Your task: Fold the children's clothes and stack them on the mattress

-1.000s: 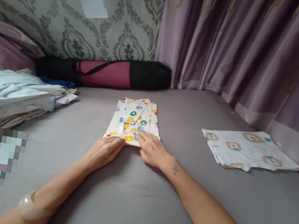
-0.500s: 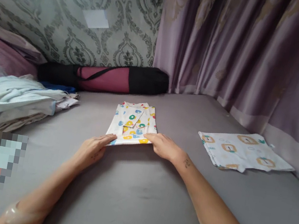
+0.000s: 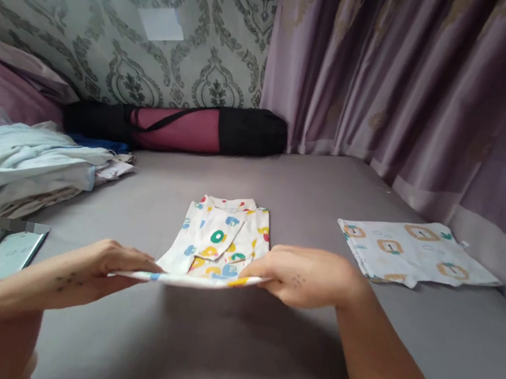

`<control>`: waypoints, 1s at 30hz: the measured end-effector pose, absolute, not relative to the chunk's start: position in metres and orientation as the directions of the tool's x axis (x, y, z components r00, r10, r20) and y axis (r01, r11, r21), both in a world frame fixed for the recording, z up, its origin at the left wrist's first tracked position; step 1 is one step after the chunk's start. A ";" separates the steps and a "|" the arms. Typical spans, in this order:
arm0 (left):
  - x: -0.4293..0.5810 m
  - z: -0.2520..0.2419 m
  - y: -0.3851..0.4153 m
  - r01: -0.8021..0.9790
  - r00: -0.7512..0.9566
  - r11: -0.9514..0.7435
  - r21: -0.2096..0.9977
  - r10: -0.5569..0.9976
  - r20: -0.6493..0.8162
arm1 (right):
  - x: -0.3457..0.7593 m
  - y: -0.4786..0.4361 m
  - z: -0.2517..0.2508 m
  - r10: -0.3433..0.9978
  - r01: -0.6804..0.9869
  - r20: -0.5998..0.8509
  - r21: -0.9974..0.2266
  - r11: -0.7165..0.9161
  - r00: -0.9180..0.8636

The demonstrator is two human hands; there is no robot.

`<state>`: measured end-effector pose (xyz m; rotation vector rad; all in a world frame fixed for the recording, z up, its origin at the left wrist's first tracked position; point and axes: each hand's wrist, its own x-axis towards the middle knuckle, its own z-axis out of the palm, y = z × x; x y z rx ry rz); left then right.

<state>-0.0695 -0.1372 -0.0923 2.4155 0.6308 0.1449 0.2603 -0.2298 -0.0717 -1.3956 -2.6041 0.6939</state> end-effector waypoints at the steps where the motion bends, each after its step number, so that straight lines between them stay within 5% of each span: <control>1: -0.071 -0.088 -0.140 0.401 0.880 -0.665 0.630 0.472 -0.061 | 0.261 -0.231 -0.066 0.773 0.722 -0.163 -0.513 0.464 -0.613; 6: -0.071 -0.090 -0.128 0.470 0.827 -0.484 0.738 0.534 -0.177 | 0.273 -0.218 -0.060 0.708 0.638 -0.272 -0.701 0.319 -0.652; 11: -0.054 -0.121 -0.104 0.297 0.657 -0.143 0.944 0.748 -0.094 | 0.289 -0.191 -0.084 0.857 0.655 -0.276 -0.750 0.090 -0.435; 17: -0.018 -0.164 -0.082 0.197 0.413 0.031 0.980 0.904 -0.111 | 0.285 -0.162 -0.133 0.950 0.498 -0.296 -0.842 -0.209 -0.102; 22: 0.001 -0.181 -0.059 0.563 0.232 -0.140 0.814 0.973 0.007 | 0.276 -0.140 -0.178 0.966 0.705 -0.063 -0.671 -0.228 0.252; 30: 0.016 -0.196 -0.054 0.855 0.205 -0.233 0.464 0.973 0.111 | 0.270 -0.130 -0.193 0.937 0.871 0.011 -0.372 -0.319 0.348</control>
